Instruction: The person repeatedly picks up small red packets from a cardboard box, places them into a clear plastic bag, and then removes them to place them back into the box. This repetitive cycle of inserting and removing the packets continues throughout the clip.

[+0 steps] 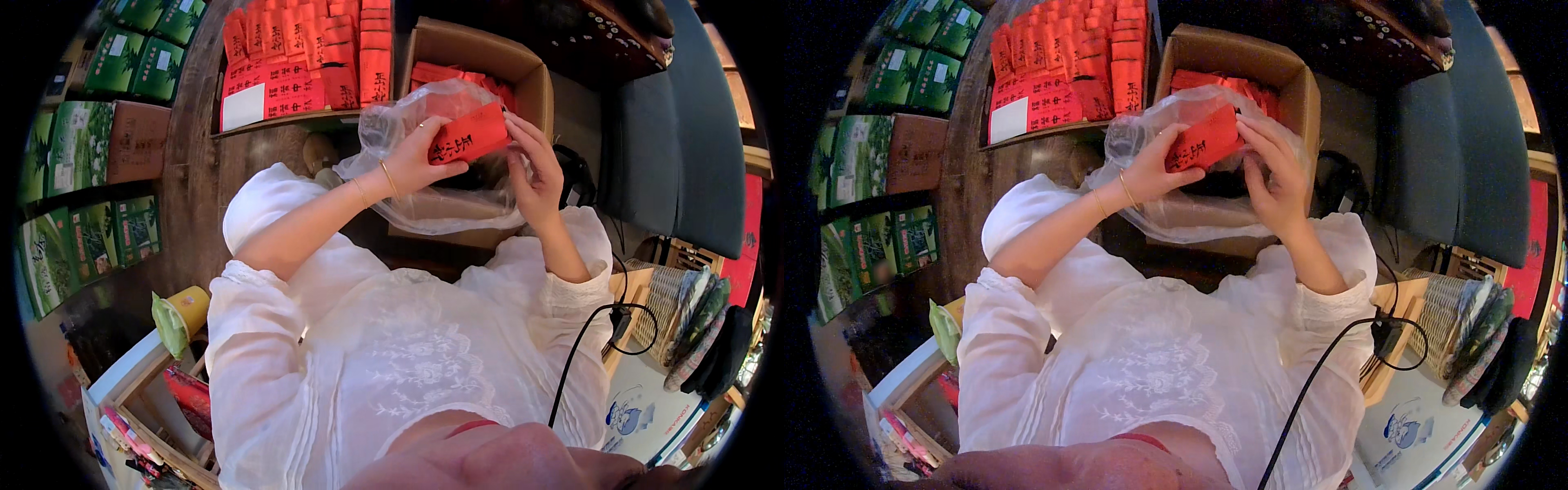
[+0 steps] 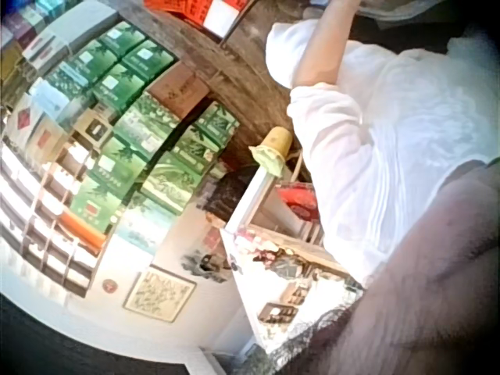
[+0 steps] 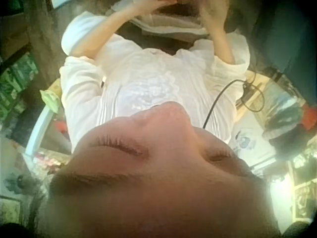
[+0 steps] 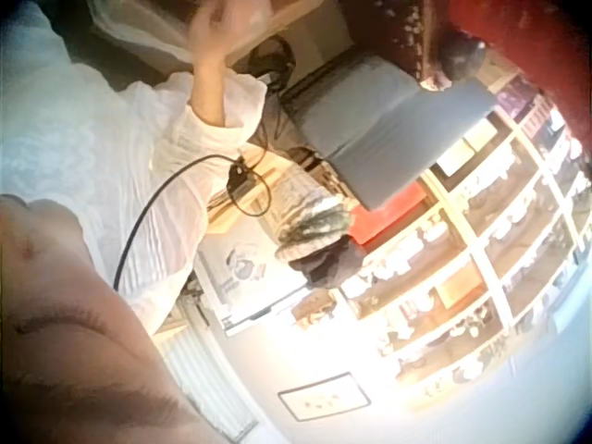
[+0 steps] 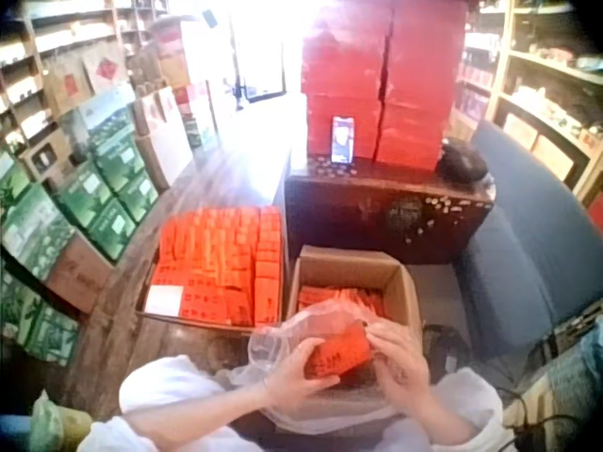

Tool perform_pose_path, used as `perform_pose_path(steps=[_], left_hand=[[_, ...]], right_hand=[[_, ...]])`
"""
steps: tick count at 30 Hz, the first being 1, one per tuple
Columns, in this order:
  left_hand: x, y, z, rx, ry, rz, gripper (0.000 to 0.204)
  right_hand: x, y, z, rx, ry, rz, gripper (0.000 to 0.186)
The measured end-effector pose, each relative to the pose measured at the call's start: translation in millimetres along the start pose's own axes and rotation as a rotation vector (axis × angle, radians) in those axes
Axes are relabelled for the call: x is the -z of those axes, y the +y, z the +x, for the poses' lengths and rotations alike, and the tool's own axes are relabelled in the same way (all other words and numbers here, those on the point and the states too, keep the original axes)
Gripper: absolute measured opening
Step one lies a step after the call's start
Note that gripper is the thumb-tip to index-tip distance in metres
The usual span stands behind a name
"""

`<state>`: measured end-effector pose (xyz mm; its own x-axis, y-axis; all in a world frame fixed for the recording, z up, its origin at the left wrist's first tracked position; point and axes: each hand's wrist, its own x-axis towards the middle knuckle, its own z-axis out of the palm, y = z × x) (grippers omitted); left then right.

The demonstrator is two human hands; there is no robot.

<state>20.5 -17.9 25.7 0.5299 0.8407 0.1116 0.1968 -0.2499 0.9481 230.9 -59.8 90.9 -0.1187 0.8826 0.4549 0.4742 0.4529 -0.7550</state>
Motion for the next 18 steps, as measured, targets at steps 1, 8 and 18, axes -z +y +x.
perform_pose_path(steps=[1, 8, 18], left_hand=[[-0.6, -1.2, 0.9, 0.026, -0.008, -0.078, 0.058], [2.3, 0.9, 1.6, 0.014, -0.094, -0.076, 0.053], [-9.3, -20.1, 1.6, -0.147, -0.19, 0.248, 0.046]], right_hand=[[0.6, -1.4, -0.8, -0.033, -0.01, 0.04, 0.035], [26.3, 27.7, -5.0, -0.295, -0.344, 0.404, 0.036], [21.5, 20.5, -6.9, -0.517, -0.803, 0.297, 0.043]])
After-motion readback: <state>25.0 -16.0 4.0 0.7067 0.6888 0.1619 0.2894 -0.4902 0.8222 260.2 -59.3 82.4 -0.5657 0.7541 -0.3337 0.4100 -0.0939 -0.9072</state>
